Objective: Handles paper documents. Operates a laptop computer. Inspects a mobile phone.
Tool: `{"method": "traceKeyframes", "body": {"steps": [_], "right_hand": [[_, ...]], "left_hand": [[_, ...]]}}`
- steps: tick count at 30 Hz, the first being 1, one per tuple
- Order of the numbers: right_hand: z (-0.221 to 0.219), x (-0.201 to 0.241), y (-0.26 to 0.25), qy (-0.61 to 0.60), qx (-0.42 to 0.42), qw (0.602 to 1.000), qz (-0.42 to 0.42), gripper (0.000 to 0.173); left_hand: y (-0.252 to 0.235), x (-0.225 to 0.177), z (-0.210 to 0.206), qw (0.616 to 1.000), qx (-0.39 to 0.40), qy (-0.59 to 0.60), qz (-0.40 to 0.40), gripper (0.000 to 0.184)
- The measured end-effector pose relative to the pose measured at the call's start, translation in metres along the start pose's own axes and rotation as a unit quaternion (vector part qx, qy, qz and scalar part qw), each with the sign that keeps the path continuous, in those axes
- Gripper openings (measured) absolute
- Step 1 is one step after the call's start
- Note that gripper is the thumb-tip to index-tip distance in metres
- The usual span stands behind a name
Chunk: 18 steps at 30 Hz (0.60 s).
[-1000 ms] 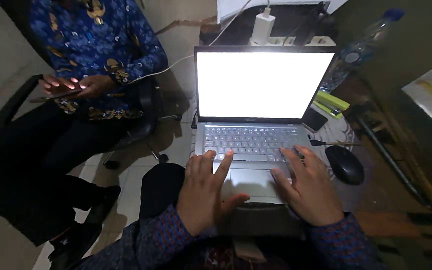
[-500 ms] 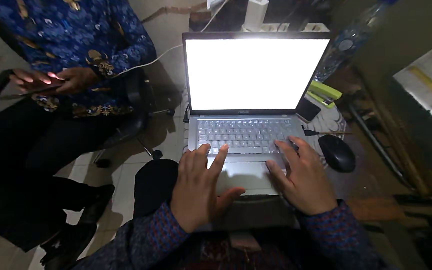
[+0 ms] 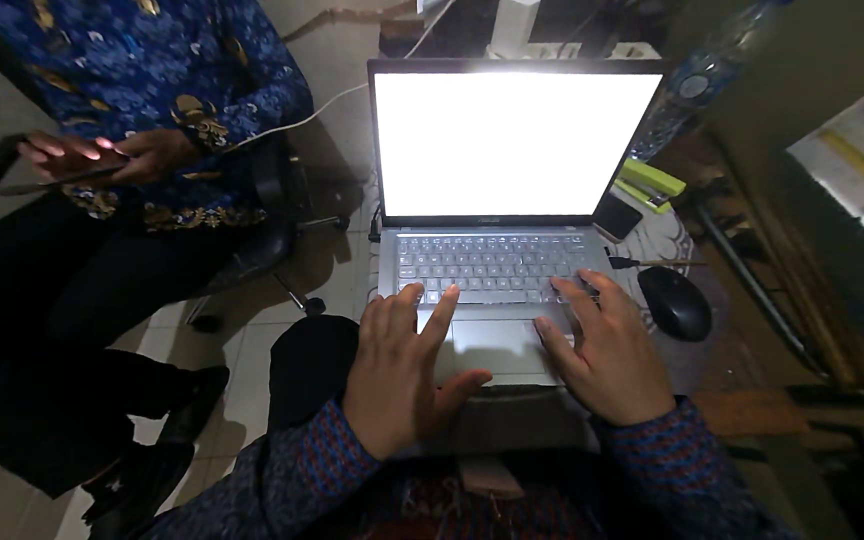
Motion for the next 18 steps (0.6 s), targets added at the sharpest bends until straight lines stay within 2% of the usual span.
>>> {"method": "traceKeyframes", "body": {"steps": [8, 18], "right_hand": [[0.001, 0.000, 0.001, -0.005, -0.003, 1.000, -0.002, 0.069], [0.004, 0.003, -0.021, 0.018, 0.042, 0.999, -0.009, 0.073]], "left_hand": [[0.000, 0.000, 0.000, 1.000, 0.008, 0.002, 0.005, 0.092], [-0.002, -0.001, -0.002, 1.000, 0.016, -0.008, 0.003, 0.094]]}}
Point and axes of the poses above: each hand's wrist, its own y-axis away from the middle knuckle, its own z-axis out of the back of the hand, x = y × z, the point moved 5 cm from there along -y, towards the middle knuckle, and after that the axes turned 12 degrees about -x, right-handed, at the moved point
